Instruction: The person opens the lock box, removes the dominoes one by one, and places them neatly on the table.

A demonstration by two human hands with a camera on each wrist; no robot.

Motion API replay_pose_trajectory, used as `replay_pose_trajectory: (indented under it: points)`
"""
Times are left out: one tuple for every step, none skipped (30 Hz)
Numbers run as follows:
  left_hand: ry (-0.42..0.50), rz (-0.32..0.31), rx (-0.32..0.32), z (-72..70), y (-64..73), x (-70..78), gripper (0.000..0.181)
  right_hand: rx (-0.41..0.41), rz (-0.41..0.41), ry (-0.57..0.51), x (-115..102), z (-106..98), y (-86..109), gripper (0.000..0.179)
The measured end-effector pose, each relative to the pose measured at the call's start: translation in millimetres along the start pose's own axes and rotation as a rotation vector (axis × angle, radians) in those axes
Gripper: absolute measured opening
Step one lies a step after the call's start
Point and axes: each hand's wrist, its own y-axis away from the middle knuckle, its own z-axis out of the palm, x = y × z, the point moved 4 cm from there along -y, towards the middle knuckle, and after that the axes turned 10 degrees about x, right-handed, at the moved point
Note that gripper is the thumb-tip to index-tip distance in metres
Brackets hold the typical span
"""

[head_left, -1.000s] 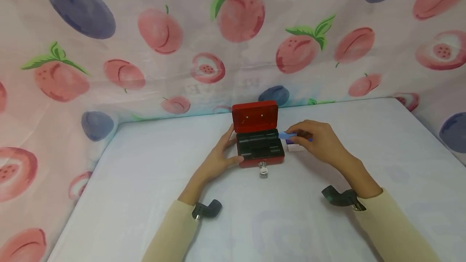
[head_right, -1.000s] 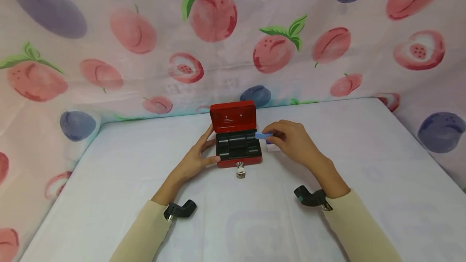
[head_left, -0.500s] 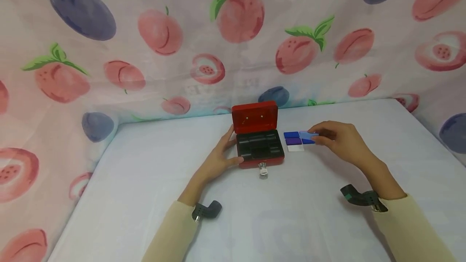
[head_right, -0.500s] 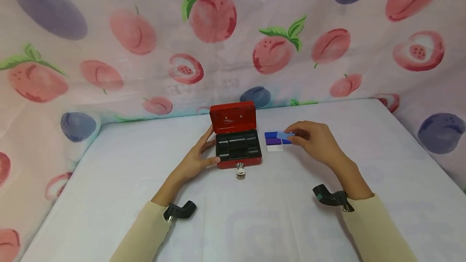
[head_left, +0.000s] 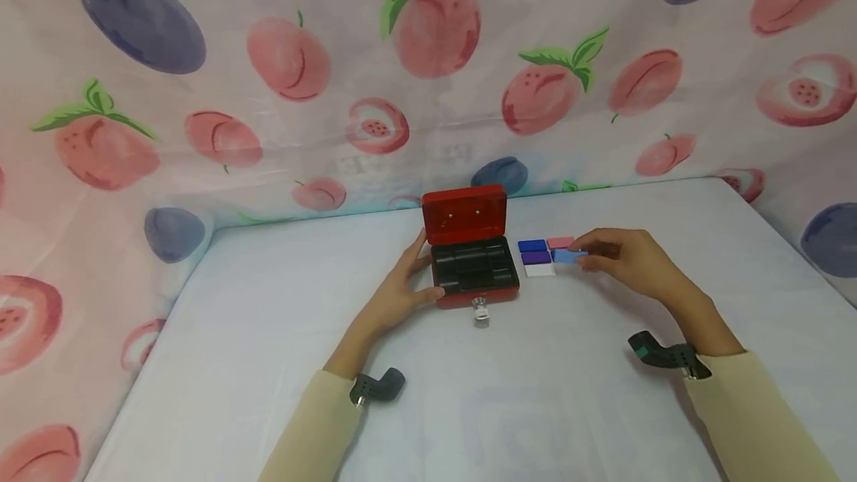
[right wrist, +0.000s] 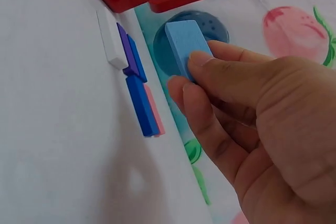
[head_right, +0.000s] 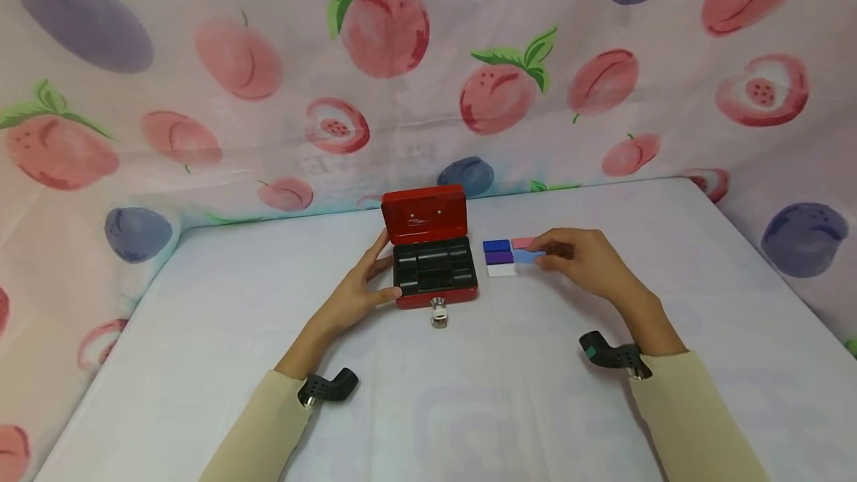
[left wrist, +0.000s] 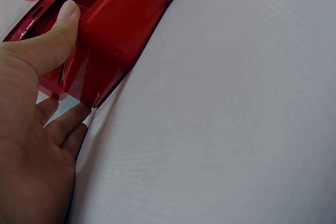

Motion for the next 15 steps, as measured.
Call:
replay_pose_trajectory:
  points:
    - [0.002,-0.002,-0.005,-1.1,1.4,5.2,0.096,-0.005,0.003,0.005,2,0,0.3,0.020]
    - [0.005,-0.003,-0.010,-2.0,2.6,10.1,0.095,-0.011,0.008,0.008,4,0,0.6,0.020]
    - [0.006,-0.003,-0.012,-3.2,4.1,15.5,0.095,-0.017,0.014,0.007,5,1,0.9,0.020]
    - [0.006,-0.003,-0.014,-4.2,5.3,20.1,0.094,-0.023,0.021,0.002,7,1,1.2,0.020]
    - [0.006,-0.003,-0.016,-5.1,6.3,23.8,0.093,-0.028,0.028,-0.001,8,1,1.5,0.020]
    - [0.004,-0.004,-0.016,-5.3,6.5,24.2,0.093,-0.032,0.036,-0.005,9,1,1.7,0.020]
    - [0.003,-0.005,-0.014,-4.6,5.5,20.9,0.094,-0.037,0.043,-0.006,11,1,1.9,0.019]
    - [0.002,-0.005,-0.010,-3.7,4.4,16.8,0.095,-0.042,0.048,-0.006,11,1,2.2,0.019]
    - [-0.002,-0.006,-0.007,-2.7,3.2,12.2,0.095,-0.046,0.053,-0.007,12,1,2.4,0.019]
    - [-0.004,-0.006,-0.005,-1.5,1.7,6.2,0.096,-0.050,0.060,-0.010,13,1,2.6,0.019]
    - [-0.006,-0.006,-0.002,-0.3,0.0,0.0,0.097,-0.054,0.067,-0.009,14,2,2.9,0.019]
    - [-0.008,-0.005,0.002,1.0,-1.9,-6.5,0.097,-0.059,0.073,-0.008,16,2,3.1,0.018]
    - [-0.010,-0.005,0.005,2.2,-3.6,-12.5,0.098,-0.064,0.080,-0.009,17,3,3.4,0.018]
    - [-0.010,-0.004,0.007,2.6,-4.3,-15.0,0.098,-0.069,0.086,-0.011,18,4,3.7,0.018]
    - [-0.009,-0.004,0.009,2.8,-4.7,-16.6,0.098,-0.071,0.091,-0.012,19,4,4.0,0.017]
